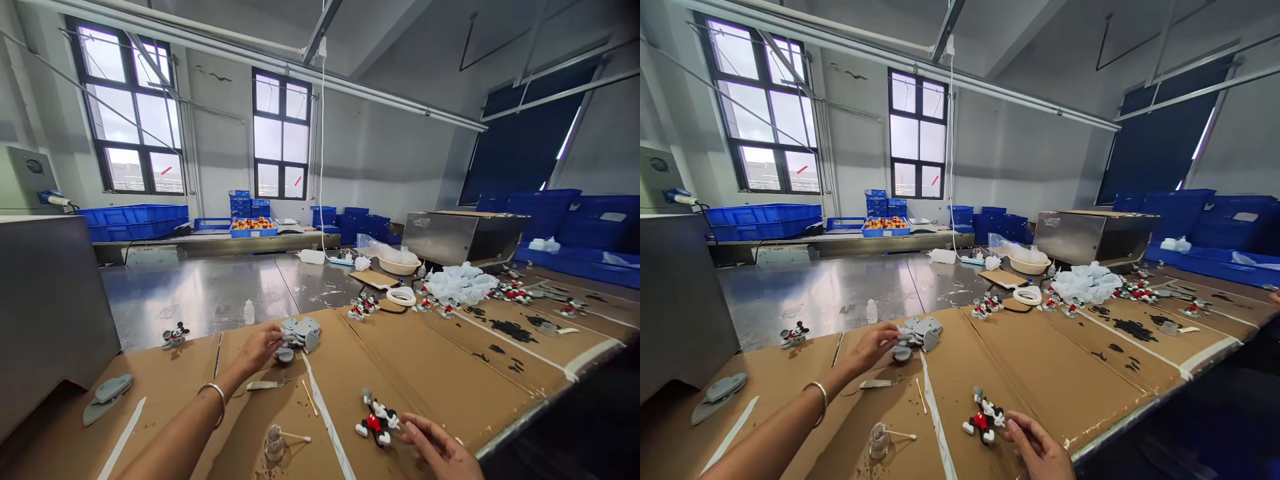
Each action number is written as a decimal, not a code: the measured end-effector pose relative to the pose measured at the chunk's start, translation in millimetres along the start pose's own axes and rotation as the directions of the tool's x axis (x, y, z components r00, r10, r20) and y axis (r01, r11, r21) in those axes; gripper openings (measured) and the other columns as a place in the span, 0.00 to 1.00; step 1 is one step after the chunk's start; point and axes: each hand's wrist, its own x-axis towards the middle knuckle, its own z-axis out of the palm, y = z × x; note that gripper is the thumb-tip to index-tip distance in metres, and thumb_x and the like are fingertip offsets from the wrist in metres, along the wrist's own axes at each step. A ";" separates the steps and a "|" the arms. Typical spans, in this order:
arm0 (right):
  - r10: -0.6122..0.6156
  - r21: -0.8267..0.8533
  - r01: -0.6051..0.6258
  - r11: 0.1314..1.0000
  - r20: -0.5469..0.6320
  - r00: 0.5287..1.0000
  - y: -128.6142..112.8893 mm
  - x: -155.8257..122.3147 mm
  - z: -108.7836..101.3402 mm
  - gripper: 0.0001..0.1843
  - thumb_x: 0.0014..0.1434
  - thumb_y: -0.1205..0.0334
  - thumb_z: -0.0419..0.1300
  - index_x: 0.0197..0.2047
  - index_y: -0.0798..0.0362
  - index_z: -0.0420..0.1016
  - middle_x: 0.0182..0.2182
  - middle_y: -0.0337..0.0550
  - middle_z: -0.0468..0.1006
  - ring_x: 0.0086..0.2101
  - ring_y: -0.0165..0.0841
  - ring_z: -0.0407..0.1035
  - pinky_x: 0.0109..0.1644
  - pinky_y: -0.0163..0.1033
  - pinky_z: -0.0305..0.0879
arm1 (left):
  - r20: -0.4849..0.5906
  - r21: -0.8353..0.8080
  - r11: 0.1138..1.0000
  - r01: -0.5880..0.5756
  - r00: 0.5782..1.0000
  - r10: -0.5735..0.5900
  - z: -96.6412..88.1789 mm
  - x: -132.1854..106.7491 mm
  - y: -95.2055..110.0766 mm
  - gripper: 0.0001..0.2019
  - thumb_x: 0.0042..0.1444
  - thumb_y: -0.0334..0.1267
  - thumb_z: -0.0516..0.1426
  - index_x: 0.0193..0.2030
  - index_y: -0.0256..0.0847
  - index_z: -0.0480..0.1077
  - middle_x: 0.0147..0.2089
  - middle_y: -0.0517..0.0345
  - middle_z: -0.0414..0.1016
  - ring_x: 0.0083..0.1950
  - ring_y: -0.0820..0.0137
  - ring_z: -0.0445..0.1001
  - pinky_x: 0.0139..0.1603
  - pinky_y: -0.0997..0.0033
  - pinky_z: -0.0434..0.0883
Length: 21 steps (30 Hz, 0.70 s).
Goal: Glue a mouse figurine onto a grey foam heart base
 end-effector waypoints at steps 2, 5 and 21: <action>-0.006 0.025 0.006 1.000 -0.002 1.000 -7.9 -6.8 8.4 0.27 0.35 0.40 0.70 0.33 0.52 0.82 0.33 0.48 0.81 0.35 0.46 0.76 0.37 0.37 0.76 | -0.092 -0.104 0.987 0.126 0.986 -0.136 -16.9 -14.1 -6.7 0.13 0.64 0.45 0.55 0.41 0.36 0.72 0.42 0.54 0.74 0.42 0.66 0.73 0.46 0.59 0.72; -0.053 0.049 0.056 0.997 -0.056 0.997 -16.4 -20.6 16.3 0.29 0.38 0.38 0.69 0.37 0.53 0.81 0.35 0.48 0.81 0.37 0.44 0.76 0.42 0.35 0.75 | -0.165 -0.291 0.902 0.319 0.912 -0.376 -40.9 -50.5 -13.0 0.18 0.64 0.51 0.52 0.42 0.36 0.70 0.34 0.58 0.72 0.36 0.68 0.73 0.41 0.62 0.72; -0.490 0.051 0.493 0.868 -0.071 0.869 -4.8 -62.1 119.9 0.20 0.61 0.43 0.60 0.39 0.52 0.81 0.37 0.47 0.78 0.32 0.35 0.75 0.38 0.31 0.73 | -0.079 -0.171 0.789 0.590 0.790 -0.608 -65.2 -116.8 -38.1 0.17 0.56 0.42 0.62 0.50 0.37 0.71 0.46 0.52 0.75 0.48 0.61 0.73 0.54 0.52 0.68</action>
